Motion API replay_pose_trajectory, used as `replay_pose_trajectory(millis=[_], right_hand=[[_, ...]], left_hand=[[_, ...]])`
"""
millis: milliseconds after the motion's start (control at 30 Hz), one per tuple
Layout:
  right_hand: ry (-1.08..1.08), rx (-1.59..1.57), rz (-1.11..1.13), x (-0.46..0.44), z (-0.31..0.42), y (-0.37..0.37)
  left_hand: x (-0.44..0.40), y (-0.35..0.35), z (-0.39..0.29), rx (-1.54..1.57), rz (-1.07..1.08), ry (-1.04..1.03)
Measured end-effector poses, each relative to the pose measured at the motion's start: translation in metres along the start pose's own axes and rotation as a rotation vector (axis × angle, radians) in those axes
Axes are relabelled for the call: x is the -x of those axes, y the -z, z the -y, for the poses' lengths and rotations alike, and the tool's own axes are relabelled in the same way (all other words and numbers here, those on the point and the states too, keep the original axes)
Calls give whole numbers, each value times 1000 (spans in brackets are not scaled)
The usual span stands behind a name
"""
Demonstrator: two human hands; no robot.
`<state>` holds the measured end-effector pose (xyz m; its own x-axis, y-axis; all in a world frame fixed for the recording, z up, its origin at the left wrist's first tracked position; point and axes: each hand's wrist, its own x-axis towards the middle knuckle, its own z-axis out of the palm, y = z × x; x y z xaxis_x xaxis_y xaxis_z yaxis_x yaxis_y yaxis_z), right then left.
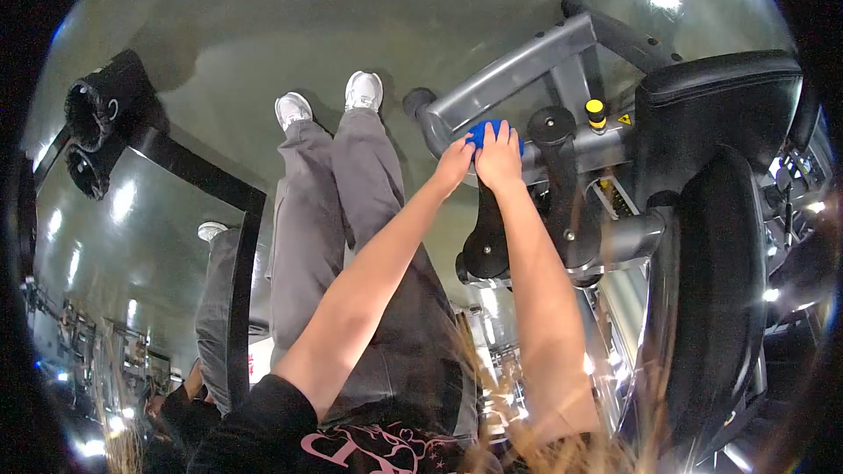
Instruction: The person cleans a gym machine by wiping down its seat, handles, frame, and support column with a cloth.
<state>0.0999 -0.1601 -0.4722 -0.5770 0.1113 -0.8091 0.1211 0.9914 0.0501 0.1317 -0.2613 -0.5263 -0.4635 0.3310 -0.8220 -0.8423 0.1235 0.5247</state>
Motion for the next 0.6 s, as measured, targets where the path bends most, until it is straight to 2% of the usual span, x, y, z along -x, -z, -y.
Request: replay_pose_trajectory(millis=[33,133,167,300,400,433,533,567,600], right_hand=[[40,3,-122,-7,-2,-3],[-96,-72,131,-28,2,14],[-106,20,107,-34,3,8],[-63,185,206,-44,19,12],[38,239,212,-39,18,8],[47,239,331,-38,23,16],[134,315,197,-21,30,9],[99,303,324,-18,33,8],[104,313,317,-12,35,7]], left_hand=[[-6,3,-1,18,-3,24],[-29,7,11,89,83,156],[-40,0,26,175,27,159],[-37,10,23,571,109,316],[-21,10,13,745,-2,526],[-13,11,10,785,-4,510],[5,9,4,886,-64,547],[12,11,4,895,-26,557],[19,11,1,930,-28,599]])
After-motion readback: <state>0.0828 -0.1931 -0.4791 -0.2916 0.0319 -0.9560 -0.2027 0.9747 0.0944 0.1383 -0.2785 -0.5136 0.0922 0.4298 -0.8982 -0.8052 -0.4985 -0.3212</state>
